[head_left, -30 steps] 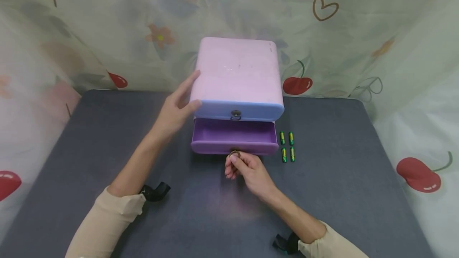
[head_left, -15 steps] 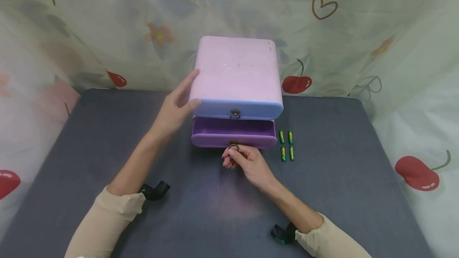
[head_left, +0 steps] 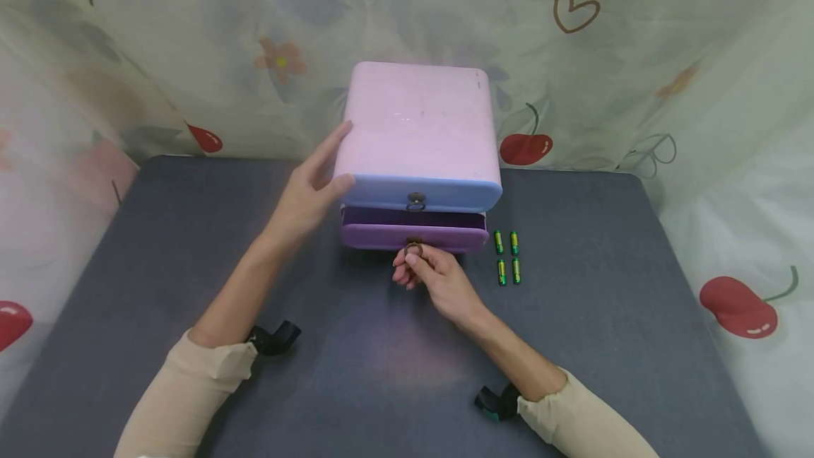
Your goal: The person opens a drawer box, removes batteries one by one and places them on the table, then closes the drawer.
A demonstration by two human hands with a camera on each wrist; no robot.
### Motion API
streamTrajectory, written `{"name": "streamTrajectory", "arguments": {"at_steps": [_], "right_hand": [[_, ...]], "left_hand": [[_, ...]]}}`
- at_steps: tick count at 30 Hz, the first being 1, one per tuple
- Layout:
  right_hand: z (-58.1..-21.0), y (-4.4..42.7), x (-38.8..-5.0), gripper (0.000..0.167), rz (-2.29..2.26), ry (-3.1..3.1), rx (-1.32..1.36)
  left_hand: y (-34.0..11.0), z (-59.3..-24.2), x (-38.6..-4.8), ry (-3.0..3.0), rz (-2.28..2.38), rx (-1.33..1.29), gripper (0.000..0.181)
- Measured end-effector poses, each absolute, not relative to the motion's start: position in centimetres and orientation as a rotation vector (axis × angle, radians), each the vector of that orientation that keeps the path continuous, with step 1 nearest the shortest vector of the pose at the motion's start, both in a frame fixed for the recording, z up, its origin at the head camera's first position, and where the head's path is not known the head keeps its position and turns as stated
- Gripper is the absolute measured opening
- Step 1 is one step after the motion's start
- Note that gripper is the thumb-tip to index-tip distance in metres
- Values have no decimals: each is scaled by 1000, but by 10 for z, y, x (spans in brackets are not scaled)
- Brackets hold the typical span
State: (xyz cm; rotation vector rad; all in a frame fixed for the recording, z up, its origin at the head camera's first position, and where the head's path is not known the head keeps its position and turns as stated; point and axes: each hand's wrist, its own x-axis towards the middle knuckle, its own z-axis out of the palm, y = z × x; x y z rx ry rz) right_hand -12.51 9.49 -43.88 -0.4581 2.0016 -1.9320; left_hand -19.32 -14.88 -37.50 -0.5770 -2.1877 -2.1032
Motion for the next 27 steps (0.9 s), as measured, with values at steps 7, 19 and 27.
{"name": "streamTrajectory", "arguments": {"at_steps": [7, 19, 27], "right_hand": [[-436, 94, -131, 26, -1918, 2010, -446], [-436, 92, -138, 26, -1934, 2020, -447], [-440, 91, -144, 26, -1947, 2032, -451]], "left_hand": [[-149, -375, -194, -2201, -2079, -573, 76], [-148, -376, -193, -2168, -2113, -578, 77], [-148, -377, -194, -2182, -2103, -570, 79]]}}
